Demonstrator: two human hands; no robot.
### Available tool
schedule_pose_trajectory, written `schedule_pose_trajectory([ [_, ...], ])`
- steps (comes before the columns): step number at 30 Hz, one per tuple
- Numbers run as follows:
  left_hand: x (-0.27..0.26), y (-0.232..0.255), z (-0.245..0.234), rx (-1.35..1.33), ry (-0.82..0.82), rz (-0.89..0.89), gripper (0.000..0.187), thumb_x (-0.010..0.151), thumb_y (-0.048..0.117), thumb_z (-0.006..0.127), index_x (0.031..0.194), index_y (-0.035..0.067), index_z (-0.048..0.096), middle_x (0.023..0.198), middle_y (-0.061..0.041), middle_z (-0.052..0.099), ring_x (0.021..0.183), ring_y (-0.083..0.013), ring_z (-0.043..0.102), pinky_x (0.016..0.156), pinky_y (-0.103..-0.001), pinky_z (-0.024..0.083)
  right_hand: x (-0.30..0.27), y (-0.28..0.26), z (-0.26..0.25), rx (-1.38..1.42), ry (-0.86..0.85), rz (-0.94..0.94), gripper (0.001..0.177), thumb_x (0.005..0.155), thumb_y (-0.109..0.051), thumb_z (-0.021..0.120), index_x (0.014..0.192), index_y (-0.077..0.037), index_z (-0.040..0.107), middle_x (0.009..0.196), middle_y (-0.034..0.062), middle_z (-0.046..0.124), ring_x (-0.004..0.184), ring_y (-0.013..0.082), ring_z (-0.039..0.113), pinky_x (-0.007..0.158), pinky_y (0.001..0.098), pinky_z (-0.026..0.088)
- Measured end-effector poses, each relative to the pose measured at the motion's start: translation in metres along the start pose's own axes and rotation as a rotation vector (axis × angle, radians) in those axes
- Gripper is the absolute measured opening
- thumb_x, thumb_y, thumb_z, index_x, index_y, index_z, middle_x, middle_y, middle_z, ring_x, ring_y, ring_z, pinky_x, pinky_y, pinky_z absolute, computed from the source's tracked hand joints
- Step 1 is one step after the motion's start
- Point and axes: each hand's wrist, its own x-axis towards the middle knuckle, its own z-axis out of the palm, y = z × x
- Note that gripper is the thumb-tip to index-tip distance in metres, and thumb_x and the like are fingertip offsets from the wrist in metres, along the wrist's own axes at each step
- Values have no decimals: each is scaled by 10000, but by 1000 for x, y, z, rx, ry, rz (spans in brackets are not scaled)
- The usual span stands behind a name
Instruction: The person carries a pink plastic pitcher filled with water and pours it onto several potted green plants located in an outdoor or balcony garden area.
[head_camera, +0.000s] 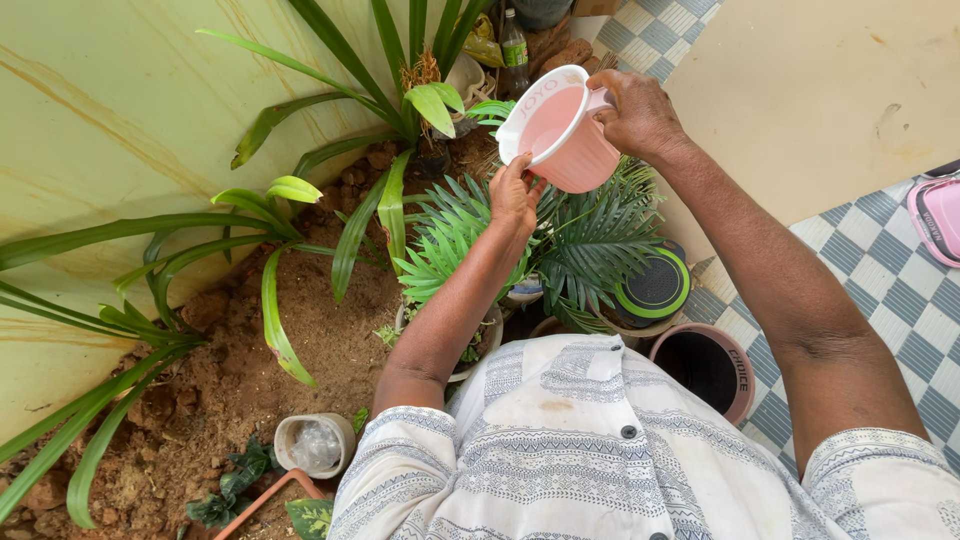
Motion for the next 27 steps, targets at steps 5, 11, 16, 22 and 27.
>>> schedule_pose_trajectory([
  [5, 6, 0, -4, -81, 32, 2, 261, 894, 129, 683, 1113, 30, 582, 1123, -96, 588, 1041, -216, 575, 944, -489, 485, 5, -4, 4, -30, 12, -51, 440, 892, -72, 762, 1321, -85, 664, 1171, 192, 696, 1089, 338, 684, 959, 485, 537],
  [11, 5, 1, -2, -136, 71, 12, 258, 898, 111, 692, 1104, 25, 563, 1129, -100, 547, 1029, -213, 555, 938, -481, 491, 17, -14, 5, -44, -29, -32, 469, 881, -109, 804, 1328, -100, 664, 1160, 191, 695, 1070, 335, 689, 935, 476, 547],
  [16, 7, 2, 1, -163, 89, 1, 278, 897, 118, 694, 1119, 32, 552, 1116, -96, 535, 1030, -216, 547, 939, -488, 494, 24, -17, 4, -88, -21, -71, 451, 878, -97, 803, 1312, -104, 677, 1160, 171, 703, 1091, 335, 681, 946, 486, 536],
  [22, 16, 0, -1, -204, 78, 15, 279, 880, 117, 690, 1120, 21, 584, 1087, -91, 548, 998, -219, 562, 913, -470, 495, 34, -18, 9, -126, 8, -133, 447, 857, -94, 817, 1285, -92, 689, 1134, 177, 705, 1096, 354, 669, 945, 492, 528],
  [27, 21, 3, -1, -202, 87, 19, 280, 869, 114, 693, 1119, 27, 603, 1065, -81, 559, 965, -212, 569, 900, -461, 497, 40, -17, 12, -118, -8, -134, 444, 860, -86, 811, 1287, -87, 689, 1110, 183, 706, 1079, 356, 678, 936, 491, 532],
])
